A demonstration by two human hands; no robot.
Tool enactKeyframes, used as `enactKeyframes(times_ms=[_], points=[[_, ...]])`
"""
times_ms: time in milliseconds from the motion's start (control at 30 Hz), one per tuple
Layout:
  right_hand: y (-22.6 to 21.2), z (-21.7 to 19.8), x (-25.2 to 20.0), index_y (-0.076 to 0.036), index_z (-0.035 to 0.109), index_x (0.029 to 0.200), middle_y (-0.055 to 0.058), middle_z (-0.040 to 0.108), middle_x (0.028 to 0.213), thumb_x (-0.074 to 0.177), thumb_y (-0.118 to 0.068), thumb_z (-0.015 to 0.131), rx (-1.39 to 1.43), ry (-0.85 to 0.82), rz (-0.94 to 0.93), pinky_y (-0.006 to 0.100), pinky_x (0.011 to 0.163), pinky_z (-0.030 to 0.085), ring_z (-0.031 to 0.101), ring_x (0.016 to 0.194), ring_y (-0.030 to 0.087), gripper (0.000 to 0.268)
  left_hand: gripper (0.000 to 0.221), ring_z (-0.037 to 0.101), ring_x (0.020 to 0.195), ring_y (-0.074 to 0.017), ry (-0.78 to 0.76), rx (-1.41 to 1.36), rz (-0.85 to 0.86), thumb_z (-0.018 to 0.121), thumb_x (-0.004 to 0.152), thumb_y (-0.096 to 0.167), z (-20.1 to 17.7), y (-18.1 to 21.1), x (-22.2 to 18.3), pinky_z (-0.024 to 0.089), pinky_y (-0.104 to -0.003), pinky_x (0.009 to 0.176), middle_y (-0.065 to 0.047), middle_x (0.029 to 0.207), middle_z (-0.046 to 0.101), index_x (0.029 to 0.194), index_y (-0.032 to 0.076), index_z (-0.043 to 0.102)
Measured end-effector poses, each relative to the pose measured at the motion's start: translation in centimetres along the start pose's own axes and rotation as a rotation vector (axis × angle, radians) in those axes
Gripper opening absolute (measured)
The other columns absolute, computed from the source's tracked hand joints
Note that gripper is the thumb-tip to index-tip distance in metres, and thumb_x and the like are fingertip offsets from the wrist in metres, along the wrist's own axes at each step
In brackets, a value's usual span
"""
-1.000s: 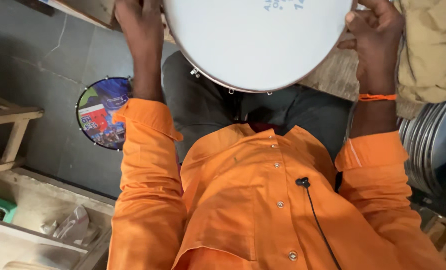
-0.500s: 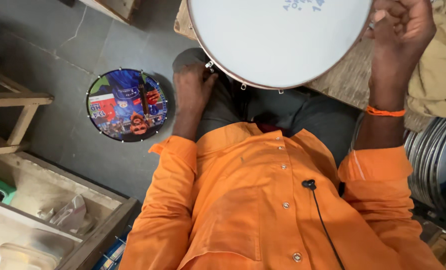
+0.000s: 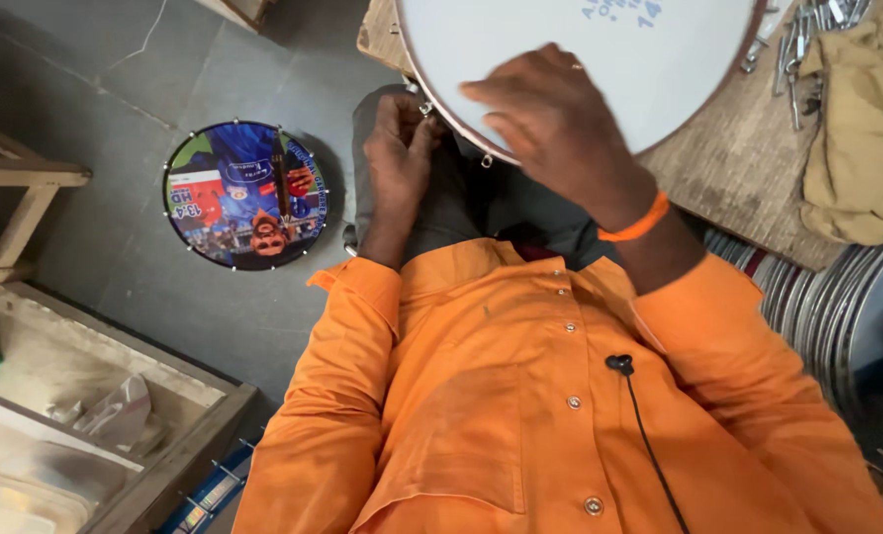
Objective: The person attaches a drumhead to a metal drum shell by placing the head on top and then securing the outer rim with metal bolts and brackets using their hands and a small tool.
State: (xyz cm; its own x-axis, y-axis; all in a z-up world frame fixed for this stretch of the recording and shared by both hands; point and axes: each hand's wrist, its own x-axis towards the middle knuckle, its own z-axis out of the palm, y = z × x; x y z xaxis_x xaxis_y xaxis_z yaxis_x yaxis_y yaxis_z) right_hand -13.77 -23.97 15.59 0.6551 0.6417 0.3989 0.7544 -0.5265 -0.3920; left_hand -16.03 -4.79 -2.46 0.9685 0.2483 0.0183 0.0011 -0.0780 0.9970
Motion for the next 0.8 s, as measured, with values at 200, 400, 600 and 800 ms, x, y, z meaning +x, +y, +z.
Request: enactKeyframes(times_ms=[200, 400, 600, 800], points=[[-0.8, 3.4, 3.9, -0.010, 0.073, 0.130, 0.004, 0.056, 0.102, 0.087, -0.016, 0.085, -0.252, -0.139, -0.118, 0.043, 0.091, 0.041, 0.050, 0.100, 0.024, 0.045, 0.033, 0.073, 0.098, -0.0139, 0.060, -0.124, 0.053, 0.066, 0.094, -0.014, 0.2, -0.8, 0.0, 0.062, -0.027, 0.087, -0.011, 0.109, 0.073, 0.121, 0.000, 0.054], [-0.1, 4.9, 4.5, -0.010, 0.076, 0.101, 0.004, 0.054, 0.100, 0.089, -0.019, 0.084, -0.287, -0.167, -0.073, 0.042, 0.089, 0.040, 0.050, 0.102, 0.024, 0.017, 0.043, 0.073, 0.113, -0.0164, 0.018, -0.199, 0.127, 0.063, 0.096, -0.015, -0.1, -0.2, 0.2, 0.062, -0.029, 0.098, -0.012, 0.120, 0.071, 0.132, 0.002, 0.050], [0.7, 4.7, 4.3, -0.009, 0.074, 0.096, 0.002, 0.056, 0.099, 0.091, -0.025, 0.084, -0.236, -0.113, -0.120, 0.040, 0.088, 0.042, 0.052, 0.098, 0.022, 0.020, 0.040, 0.066, 0.107, -0.0263, -0.001, 0.017, 0.306, 0.074, 0.087, -0.008, -2.1, 4.0, -0.2, 0.056, -0.035, 0.093, -0.013, 0.116, 0.065, 0.121, 0.004, 0.058], [-0.1, 4.8, 4.0, -0.007, 0.072, 0.114, 0.006, 0.057, 0.101, 0.094, -0.019, 0.089, -0.103, -0.029, -0.015, 0.038, 0.081, 0.052, 0.059, 0.093, 0.024, 0.029, 0.022, 0.063, 0.098, -0.0320, 0.025, 0.181, 0.445, 0.079, 0.087, 0.001, -2.4, 5.6, 0.6, 0.052, -0.040, 0.089, -0.011, 0.101, 0.064, 0.104, 0.005, 0.066]])
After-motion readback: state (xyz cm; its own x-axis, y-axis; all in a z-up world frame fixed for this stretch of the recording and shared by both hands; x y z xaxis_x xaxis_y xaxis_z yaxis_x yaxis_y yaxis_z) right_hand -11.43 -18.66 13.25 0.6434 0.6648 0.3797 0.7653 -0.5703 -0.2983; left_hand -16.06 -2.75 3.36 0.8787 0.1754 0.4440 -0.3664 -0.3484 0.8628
